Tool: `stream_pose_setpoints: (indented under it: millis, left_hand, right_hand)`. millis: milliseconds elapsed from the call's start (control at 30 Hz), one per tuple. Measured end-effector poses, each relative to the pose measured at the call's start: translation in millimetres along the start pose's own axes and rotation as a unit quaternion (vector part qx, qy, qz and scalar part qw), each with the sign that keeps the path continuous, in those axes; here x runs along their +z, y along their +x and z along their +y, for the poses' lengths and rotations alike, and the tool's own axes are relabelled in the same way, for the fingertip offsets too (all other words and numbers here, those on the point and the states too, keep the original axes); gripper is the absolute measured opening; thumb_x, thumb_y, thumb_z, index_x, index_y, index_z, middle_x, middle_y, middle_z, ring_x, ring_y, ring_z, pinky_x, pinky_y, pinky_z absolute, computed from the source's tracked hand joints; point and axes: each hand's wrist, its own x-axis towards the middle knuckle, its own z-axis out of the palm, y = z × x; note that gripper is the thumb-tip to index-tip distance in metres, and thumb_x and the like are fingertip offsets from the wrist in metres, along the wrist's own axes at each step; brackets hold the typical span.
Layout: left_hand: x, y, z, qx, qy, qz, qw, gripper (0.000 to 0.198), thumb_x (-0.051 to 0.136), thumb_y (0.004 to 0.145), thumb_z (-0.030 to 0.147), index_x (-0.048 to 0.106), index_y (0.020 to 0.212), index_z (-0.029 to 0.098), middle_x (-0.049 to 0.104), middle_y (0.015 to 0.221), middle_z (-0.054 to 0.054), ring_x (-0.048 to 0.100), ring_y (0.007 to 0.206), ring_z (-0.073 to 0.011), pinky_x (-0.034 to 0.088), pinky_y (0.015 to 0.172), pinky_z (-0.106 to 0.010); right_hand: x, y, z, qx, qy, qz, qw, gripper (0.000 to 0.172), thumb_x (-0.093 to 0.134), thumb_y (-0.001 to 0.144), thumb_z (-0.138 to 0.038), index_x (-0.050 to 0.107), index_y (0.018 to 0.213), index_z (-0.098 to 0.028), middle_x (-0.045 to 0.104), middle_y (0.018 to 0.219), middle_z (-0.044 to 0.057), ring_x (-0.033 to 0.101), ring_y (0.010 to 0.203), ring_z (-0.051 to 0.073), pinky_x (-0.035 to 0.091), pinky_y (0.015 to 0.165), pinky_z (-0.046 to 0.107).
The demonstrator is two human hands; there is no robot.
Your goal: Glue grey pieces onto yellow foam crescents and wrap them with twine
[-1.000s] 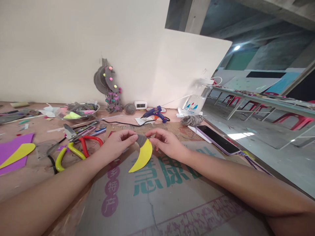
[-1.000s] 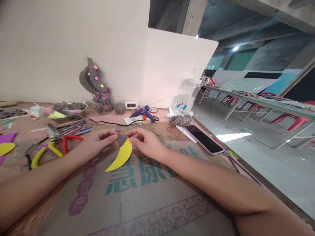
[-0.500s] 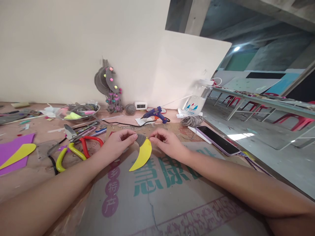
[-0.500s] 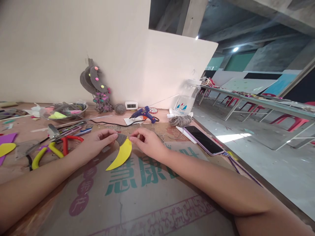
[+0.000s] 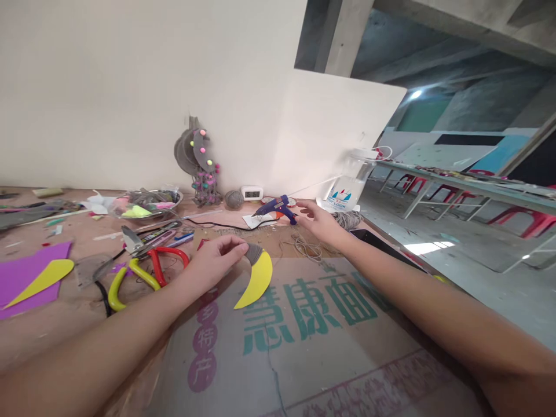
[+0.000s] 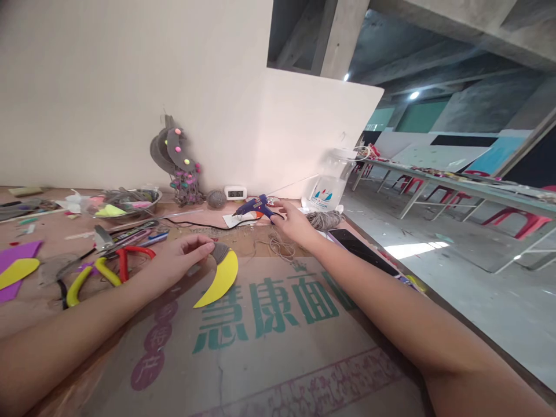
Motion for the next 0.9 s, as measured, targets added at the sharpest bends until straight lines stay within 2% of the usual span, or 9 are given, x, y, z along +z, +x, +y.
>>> stream_pose_setpoints:
  millis: [67,167,333,433,567,700,800,900]
  left_hand:
    - [0.2,0,1,-0.001,0.0,-0.002,1.0,0.028,0.053,0.074,0.044,0.06,0.081,0.018,0.054,0.062,0.003,0.046,0.052,-0.0098,0.032,0.044,-0.019]
    - [0.5,1,0,-0.002,-0.001,-0.001,1.0,0.027,0.053,0.074,0.043,0.06,0.08,0.017,0.054,0.062,0.003,0.046,0.053,-0.0097,0.032,0.043,-0.018]
    - [0.4,0,1,-0.015,-0.004,-0.011,1.0,0.026,0.051,0.076,0.044,0.058,0.08,0.019,0.052,0.061,0.004,0.045,0.05,-0.0088,0.031,0.043,-0.018]
    - [0.0,0,1,-0.018,-0.001,-0.015,1.0,0.026,0.05,0.077,0.044,0.058,0.082,0.019,0.053,0.062,0.004,0.045,0.049,-0.0086,0.032,0.043,-0.019]
    - [-0.4,1,-1,-0.005,0.001,-0.019,1.0,0.027,0.051,0.077,0.045,0.058,0.081,0.019,0.054,0.063,0.004,0.047,0.053,-0.0097,0.034,0.045,-0.019]
    - [-1.1,0,-2,-0.004,0.012,-0.021,1.0,0.026,0.049,0.078,0.044,0.058,0.081,0.02,0.052,0.061,0.005,0.044,0.049,-0.009,0.032,0.044,-0.019]
    - [-1.2,1,-3,0.002,0.01,-0.023,1.0,0.027,0.049,0.078,0.045,0.058,0.081,0.02,0.053,0.063,0.004,0.046,0.052,-0.01,0.033,0.046,-0.02]
    - [-0.9,2,-6,0.011,0.008,-0.019,1.0,0.028,0.05,0.077,0.046,0.059,0.08,0.02,0.054,0.064,0.003,0.048,0.056,-0.0112,0.035,0.049,-0.021]
  right_hand:
    - [2,9,4,0.004,-0.018,-0.03,0.999,0.047,0.056,0.078,-0.027,0.049,0.123,-0.016,0.053,0.126,0.011,0.053,0.11,0.022,0.04,0.094,0.036]
    - [9,24,9,0.008,-0.029,-0.062,0.998,0.044,0.06,0.075,-0.029,0.055,0.117,-0.016,0.059,0.119,0.011,0.057,0.104,0.023,0.043,0.091,0.035]
    - [26,41,11,0.031,-0.054,-0.055,0.997,0.037,0.063,0.074,-0.029,0.059,0.107,-0.015,0.066,0.105,0.009,0.062,0.09,0.021,0.046,0.081,0.03]
    - [32,41,8,0.043,-0.076,-0.045,0.995,0.034,0.062,0.073,-0.026,0.059,0.104,-0.013,0.067,0.098,0.01,0.062,0.085,0.021,0.046,0.075,0.028]
    - [32,37,2,0.05,-0.1,-0.052,0.992,0.022,0.062,0.071,-0.028,0.064,0.087,-0.013,0.067,0.082,0.009,0.061,0.073,0.021,0.044,0.068,0.026]
    - [29,36,-1,0.046,-0.094,-0.035,0.994,0.028,0.059,0.074,-0.031,0.062,0.096,-0.014,0.066,0.086,0.008,0.059,0.076,0.019,0.044,0.067,0.026]
    - [23,33,-2,0.06,-0.076,-0.011,0.995,0.031,0.059,0.074,-0.035,0.062,0.095,-0.013,0.066,0.086,0.009,0.059,0.078,0.02,0.044,0.068,0.027]
    - [15,23,-8,0.075,-0.039,-0.018,0.996,0.032,0.057,0.074,-0.04,0.064,0.09,-0.013,0.065,0.074,0.006,0.059,0.064,0.018,0.045,0.059,0.025]
